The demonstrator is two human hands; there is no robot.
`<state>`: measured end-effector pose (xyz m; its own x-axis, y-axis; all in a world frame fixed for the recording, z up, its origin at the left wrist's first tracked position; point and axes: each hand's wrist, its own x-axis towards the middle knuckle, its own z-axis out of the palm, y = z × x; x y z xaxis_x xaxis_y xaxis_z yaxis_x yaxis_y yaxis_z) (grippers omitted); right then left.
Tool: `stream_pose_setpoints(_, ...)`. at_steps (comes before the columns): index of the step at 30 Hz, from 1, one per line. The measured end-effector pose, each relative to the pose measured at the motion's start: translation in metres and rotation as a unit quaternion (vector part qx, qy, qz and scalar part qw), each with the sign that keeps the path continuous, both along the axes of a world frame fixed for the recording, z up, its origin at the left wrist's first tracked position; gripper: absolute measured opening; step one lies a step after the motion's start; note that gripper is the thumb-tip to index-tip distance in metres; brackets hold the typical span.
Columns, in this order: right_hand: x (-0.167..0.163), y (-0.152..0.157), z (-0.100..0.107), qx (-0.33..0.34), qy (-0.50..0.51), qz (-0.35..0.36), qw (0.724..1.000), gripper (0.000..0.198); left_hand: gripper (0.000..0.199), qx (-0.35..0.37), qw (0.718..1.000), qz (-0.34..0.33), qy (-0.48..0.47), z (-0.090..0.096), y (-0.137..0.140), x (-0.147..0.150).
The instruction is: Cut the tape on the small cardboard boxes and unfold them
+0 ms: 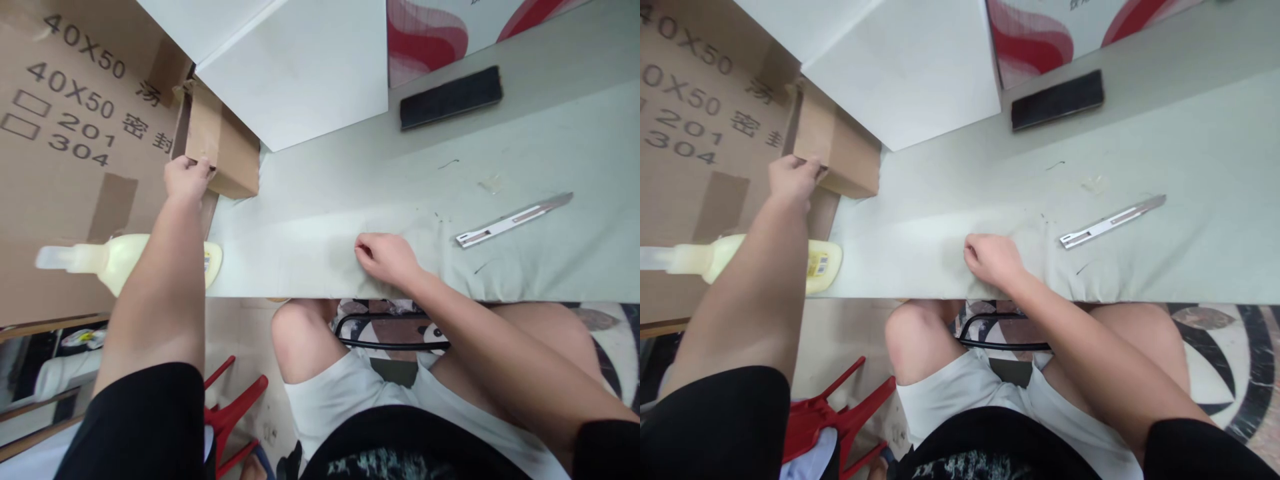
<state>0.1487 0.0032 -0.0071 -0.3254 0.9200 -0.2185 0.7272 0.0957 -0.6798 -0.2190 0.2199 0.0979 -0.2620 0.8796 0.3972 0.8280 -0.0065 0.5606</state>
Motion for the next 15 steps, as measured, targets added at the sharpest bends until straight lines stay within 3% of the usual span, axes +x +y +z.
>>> stream_pose_setpoints(3, 0.0, 0.001, 0.0, -0.001, 0.007, 0.002, 1.0, 0.026, 0.042, 0.016, 0.994, 0.102, -0.03, 0.006, -0.004, 0.016)
stream_pose_setpoints(5, 0.001, 0.001, 0.0, -0.002, 0.012, 0.003, 1.0, 0.026, 0.042, 0.043, 0.989, 0.136, -0.049, 0.013, -0.018, 0.024)
stream_pose_setpoints(12, 0.001, 0.0, -0.001, -0.002, 0.041, -0.003, 0.999, 0.024, 0.046, 0.17, 0.968, 0.147, -0.114, 0.02, -0.124, 0.026)
stream_pose_setpoints(15, 0.002, -0.004, 0.001, 0.008, 0.065, -0.011, 0.998, 0.021, 0.031, 0.223, 0.957, 0.127, -0.134, 0.02, -0.163, 0.032)
